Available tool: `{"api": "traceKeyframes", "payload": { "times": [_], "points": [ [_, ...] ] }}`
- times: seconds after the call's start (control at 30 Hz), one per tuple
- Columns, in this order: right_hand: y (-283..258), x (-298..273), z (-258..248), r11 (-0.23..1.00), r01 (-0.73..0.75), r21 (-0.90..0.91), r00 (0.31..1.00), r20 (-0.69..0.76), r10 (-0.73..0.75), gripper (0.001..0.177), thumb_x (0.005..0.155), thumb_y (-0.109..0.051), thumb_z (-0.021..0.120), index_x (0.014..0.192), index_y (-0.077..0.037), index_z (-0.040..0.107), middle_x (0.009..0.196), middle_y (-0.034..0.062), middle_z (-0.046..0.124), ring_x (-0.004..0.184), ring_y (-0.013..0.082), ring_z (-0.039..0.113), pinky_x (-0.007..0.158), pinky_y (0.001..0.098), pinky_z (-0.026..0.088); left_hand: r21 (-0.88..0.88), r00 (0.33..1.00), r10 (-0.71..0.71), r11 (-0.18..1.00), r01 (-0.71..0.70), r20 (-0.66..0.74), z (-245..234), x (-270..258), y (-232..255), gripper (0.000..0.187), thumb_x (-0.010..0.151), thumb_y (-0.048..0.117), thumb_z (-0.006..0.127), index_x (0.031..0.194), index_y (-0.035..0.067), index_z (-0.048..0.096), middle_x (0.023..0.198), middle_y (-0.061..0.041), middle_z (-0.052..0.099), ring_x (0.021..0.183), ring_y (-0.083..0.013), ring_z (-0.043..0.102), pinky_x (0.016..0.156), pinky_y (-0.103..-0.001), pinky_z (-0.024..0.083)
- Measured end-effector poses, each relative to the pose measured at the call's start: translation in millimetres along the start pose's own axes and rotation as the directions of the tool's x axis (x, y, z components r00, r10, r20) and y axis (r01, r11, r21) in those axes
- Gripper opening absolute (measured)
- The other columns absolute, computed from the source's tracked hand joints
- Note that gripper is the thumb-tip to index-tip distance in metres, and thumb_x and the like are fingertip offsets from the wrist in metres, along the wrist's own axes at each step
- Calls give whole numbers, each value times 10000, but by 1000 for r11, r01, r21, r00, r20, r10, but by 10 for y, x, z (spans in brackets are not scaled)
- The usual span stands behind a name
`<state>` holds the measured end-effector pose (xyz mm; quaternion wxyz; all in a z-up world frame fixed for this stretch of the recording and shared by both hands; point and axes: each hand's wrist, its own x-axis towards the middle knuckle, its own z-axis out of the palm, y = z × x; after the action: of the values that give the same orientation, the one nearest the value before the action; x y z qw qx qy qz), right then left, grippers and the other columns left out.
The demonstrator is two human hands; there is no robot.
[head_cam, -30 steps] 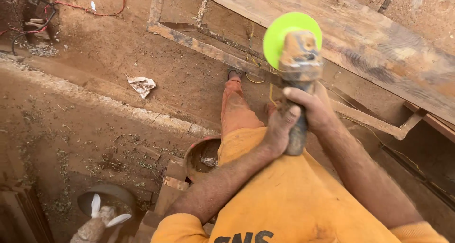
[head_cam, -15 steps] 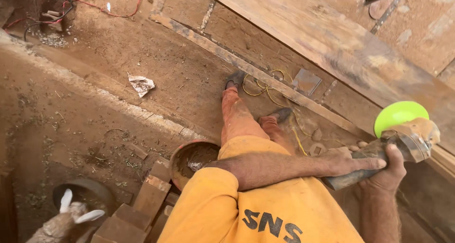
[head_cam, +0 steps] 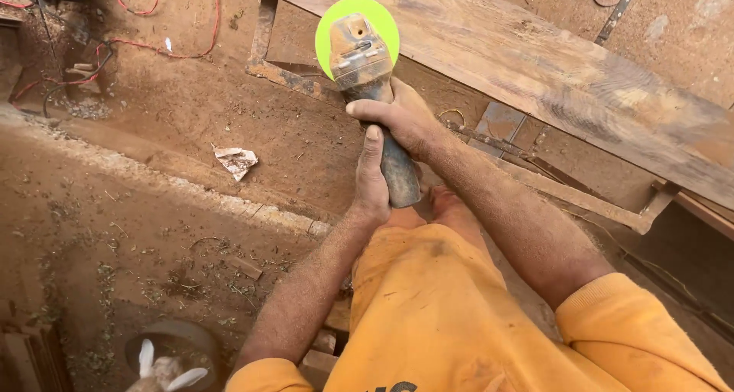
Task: The person sands and smooths the edges of wooden planks using a handheld power sander.
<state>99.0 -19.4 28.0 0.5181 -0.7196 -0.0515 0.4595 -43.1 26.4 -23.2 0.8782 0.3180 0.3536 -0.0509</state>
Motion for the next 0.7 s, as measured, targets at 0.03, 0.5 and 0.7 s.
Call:
{"api": "traceKeyframes", "payload": {
  "times": [0.03, 0.5, 0.7],
  "points": [
    [-30, -22, -1, 999, -28, 44, 999, 22, 27, 855, 726, -504, 772, 1363, 0, 507, 1202, 147, 654, 1041, 213, 670, 914, 381, 587, -15, 999, 9, 1000, -9, 31, 16, -23, 47, 818, 945, 725, 539, 1290, -17, 542, 1014, -151, 653, 847, -248, 689, 706, -380, 620],
    [1688, -2310, -1479, 862, 62, 503, 946, -306, 110, 494, 846, -245, 682, 1248, 36, 619, 953, 133, 687, 808, 218, 679, 716, 356, 574, 225, 920, -21, 972, -73, 390, 1346, -680, -2084, 690, 1037, 593, 623, 1333, -26, 563, 1205, -90, 633, 1125, -172, 599, 966, -315, 515],
    [2578, -3252, -2119, 695, 295, 656, 818, -550, 172, 504, 983, -287, 606, 1395, -8, 523, 1026, 169, 675, 866, 315, 693, 791, 446, 597, 732, 901, -301, 680, -26, 311, 1968, -640, -3162, 1056, 880, 753, 681, 1516, -34, 379, 1293, -159, 557, 1227, -286, 622, 1008, -388, 545]
  ]
}}
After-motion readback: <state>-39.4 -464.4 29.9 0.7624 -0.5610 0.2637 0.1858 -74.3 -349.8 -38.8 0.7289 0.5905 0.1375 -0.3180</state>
